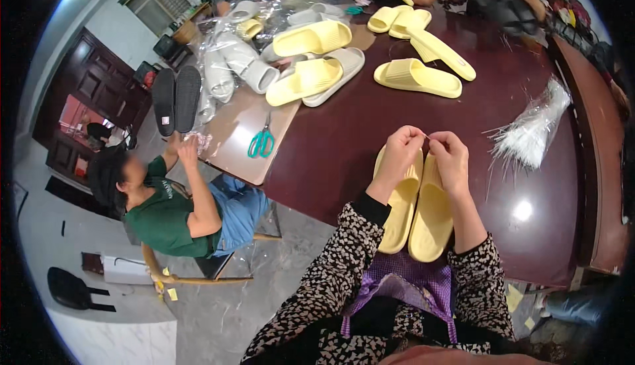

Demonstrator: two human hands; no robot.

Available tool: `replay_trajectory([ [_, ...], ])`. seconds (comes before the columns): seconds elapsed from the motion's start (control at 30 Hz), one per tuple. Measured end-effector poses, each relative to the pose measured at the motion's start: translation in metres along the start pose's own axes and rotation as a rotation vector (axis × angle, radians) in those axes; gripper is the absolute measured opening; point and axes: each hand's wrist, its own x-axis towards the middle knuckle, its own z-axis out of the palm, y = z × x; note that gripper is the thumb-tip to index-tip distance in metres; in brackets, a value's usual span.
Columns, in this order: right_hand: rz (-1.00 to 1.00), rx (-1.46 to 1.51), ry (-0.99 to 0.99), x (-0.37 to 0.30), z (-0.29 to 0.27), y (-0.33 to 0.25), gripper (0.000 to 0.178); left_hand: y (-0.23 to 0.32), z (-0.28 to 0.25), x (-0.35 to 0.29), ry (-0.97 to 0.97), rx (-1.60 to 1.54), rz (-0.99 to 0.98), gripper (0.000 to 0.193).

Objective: The person attaches pairs of slippers together by threading and fastening plastic ties through them by hand.

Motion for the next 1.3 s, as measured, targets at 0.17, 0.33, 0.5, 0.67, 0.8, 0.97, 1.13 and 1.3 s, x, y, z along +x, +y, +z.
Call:
replay_trajectory([
  [0.17,0.07,-0.038,-0.018,0.003,-0.003,-0.004,0.01,-0.003,0.005,0.003,-0.001,0.001,0.055,0.007],
  [0.33,0.026,-0.054,-0.038,0.006,-0.001,0.003,0.012,-0.003,0.001,0.005,0.021,0.049,0.065,0.007],
  [0.5,-0.092,-0.177,-0.048,0.004,0.005,0.009,0.012,0.001,-0.005,0.0,0.061,0.256,0.29,0.009],
  [0.67,-0.089,-0.175,-0.062,0.006,-0.003,0.017,0.011,-0.006,0.003,0.005,0.069,0.222,0.317,0.01],
  [0.8,-0.052,-0.142,-0.061,0.005,0.002,0.025,0.01,-0.01,-0.002,0.002,0.013,0.087,0.2,0.009],
  [0.97,-0.032,-0.11,-0.074,0.01,0.003,0.03,0.009,-0.01,-0.003,0.008,-0.01,0.078,0.173,0.009],
  [1.13,-0.035,-0.126,-0.076,0.007,0.003,0.021,0.008,-0.008,-0.001,0.005,-0.022,0.076,0.148,0.01],
  [1.3,-0.079,-0.119,-0.069,0.009,0.004,0.03,0.01,-0.007,0.0,0.003,0.007,0.131,0.172,0.009],
])
